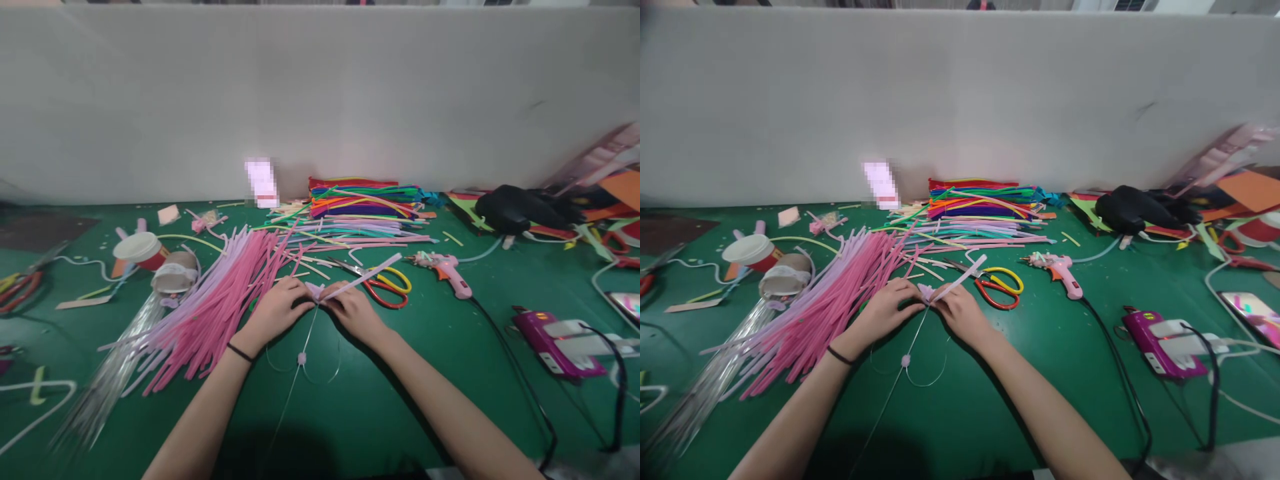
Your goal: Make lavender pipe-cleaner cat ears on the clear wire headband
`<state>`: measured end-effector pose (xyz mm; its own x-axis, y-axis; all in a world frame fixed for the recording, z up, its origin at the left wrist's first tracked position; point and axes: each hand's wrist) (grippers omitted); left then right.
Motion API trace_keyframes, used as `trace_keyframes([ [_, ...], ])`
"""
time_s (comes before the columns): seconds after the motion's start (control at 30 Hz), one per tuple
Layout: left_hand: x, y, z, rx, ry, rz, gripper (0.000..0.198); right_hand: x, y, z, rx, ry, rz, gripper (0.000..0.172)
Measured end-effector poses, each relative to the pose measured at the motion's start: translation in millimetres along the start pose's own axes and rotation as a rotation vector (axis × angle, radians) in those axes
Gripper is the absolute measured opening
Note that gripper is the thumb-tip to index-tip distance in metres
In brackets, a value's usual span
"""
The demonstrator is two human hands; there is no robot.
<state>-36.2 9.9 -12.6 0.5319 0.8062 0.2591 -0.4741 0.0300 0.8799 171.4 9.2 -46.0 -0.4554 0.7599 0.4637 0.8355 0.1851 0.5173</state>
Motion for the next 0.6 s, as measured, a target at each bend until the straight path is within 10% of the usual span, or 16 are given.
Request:
trace_keyframes([
  [0.6,1,-15.8,7,-0.011,0.019,0.071,0.012,0,1,-5,-0.146,-0.033,-0.007,0.013],
])
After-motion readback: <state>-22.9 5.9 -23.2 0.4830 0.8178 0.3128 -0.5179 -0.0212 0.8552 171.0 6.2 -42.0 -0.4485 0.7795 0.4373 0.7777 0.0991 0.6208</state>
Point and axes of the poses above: each hand's wrist, its own x-axis towards the middle knuckle, its own y-axis out of the back of the hand, z = x × y, and after that the axes turned 6 degrees about x, right-handed
